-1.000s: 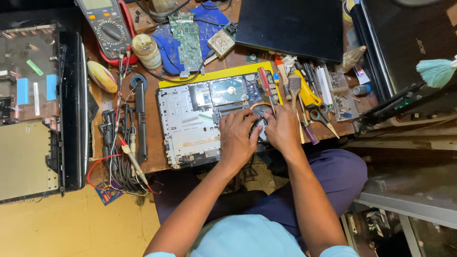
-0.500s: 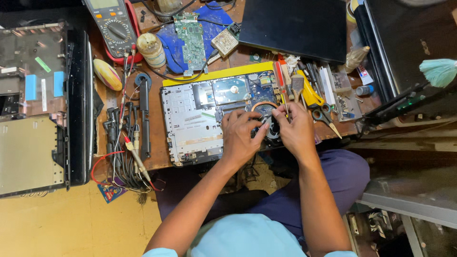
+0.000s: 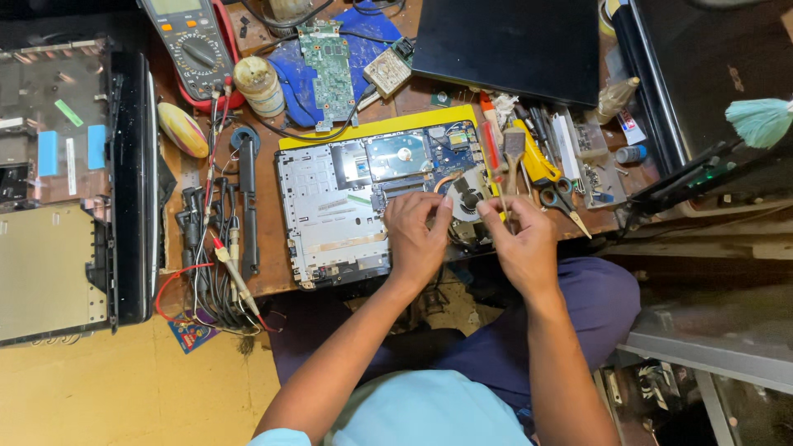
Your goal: The person uses a screwdriver to remove screws from a laptop's internal components, including the fan and hard drive, then lifts the motherboard out of the chassis.
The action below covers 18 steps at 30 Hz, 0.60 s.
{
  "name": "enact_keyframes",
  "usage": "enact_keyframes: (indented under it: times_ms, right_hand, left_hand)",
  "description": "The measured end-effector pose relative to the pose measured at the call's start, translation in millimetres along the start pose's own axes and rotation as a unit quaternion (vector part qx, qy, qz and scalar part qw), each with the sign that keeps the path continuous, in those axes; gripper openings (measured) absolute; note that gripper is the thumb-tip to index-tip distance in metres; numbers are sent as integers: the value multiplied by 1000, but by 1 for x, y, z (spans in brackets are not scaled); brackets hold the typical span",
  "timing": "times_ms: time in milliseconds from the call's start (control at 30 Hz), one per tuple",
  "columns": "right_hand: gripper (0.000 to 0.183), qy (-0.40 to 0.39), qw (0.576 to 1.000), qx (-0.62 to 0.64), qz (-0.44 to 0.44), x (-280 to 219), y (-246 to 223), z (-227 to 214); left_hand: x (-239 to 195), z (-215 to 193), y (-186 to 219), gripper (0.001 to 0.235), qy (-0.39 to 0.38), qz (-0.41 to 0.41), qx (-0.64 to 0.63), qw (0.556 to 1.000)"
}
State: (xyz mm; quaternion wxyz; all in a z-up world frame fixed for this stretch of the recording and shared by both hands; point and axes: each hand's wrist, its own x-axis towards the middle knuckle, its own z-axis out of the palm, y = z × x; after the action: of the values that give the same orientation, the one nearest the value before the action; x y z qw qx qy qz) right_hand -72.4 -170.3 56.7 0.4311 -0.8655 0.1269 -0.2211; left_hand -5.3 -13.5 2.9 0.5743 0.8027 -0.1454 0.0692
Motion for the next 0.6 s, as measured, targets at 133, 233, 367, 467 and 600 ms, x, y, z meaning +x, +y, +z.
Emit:
enact_keyframes:
  times_ms: [133, 233, 367, 467, 600]
  right_hand:
    - [12, -17, 998, 9, 53, -11, 2, 5]
    - [11, -11, 997, 24, 76, -13, 11, 11]
    - [9, -23, 995, 44, 91, -9, -6, 17]
    - [10, -40, 989, 103, 97, 0, -23, 29]
    - [27, -104, 946, 271, 143, 8, -99, 47]
  left_hand:
    - [5, -9, 12, 31, 34, 12, -16, 999]
    - [5, -18, 21, 32, 47, -46, -83, 994]
    - [6, -37, 27, 32, 94, -91, -138, 982]
    - [8, -58, 20, 27, 132, -98, -118, 979]
    - [9, -107, 25, 26, 200, -108, -68, 971]
